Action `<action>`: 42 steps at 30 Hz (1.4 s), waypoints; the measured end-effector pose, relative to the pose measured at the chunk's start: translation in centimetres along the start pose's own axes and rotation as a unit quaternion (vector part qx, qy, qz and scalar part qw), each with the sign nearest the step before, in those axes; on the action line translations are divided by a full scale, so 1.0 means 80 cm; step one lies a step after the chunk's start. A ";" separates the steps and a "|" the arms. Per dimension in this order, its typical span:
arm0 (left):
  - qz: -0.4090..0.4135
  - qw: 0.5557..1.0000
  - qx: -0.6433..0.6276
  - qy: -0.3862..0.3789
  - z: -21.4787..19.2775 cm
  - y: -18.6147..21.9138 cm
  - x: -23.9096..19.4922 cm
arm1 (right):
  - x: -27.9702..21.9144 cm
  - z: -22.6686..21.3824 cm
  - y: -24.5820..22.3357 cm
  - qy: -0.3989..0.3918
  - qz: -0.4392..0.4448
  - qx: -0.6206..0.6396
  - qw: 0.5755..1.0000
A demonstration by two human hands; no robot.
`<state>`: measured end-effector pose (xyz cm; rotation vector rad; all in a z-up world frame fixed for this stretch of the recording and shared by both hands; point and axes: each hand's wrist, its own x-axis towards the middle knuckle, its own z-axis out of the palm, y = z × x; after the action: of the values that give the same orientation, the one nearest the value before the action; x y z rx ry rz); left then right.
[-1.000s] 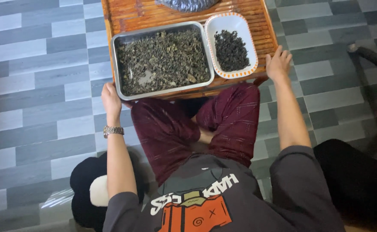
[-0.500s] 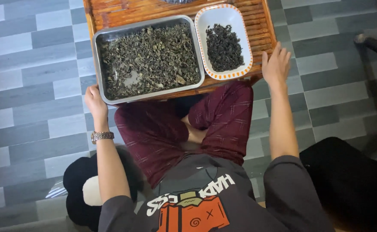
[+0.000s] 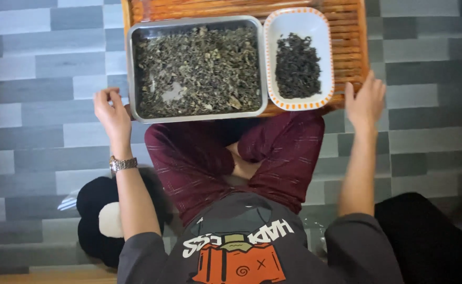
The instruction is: The person sits cross-legged on the floor and sorts dried leaves by hand from a metal tray into a small white dish. They repeatedly pick small amounts of leaves, separate them, and place the selected pieces into the dish.
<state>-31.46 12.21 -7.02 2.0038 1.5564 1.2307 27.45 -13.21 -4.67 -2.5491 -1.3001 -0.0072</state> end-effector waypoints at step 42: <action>0.162 0.941 0.067 -0.291 0.114 0.197 0.017 | -0.106 -0.080 -0.218 0.072 -0.268 0.295 0.914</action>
<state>-14.41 10.09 -0.78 2.4800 1.0694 0.5345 9.32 -11.81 4.64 -1.6152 -1.6001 0.0746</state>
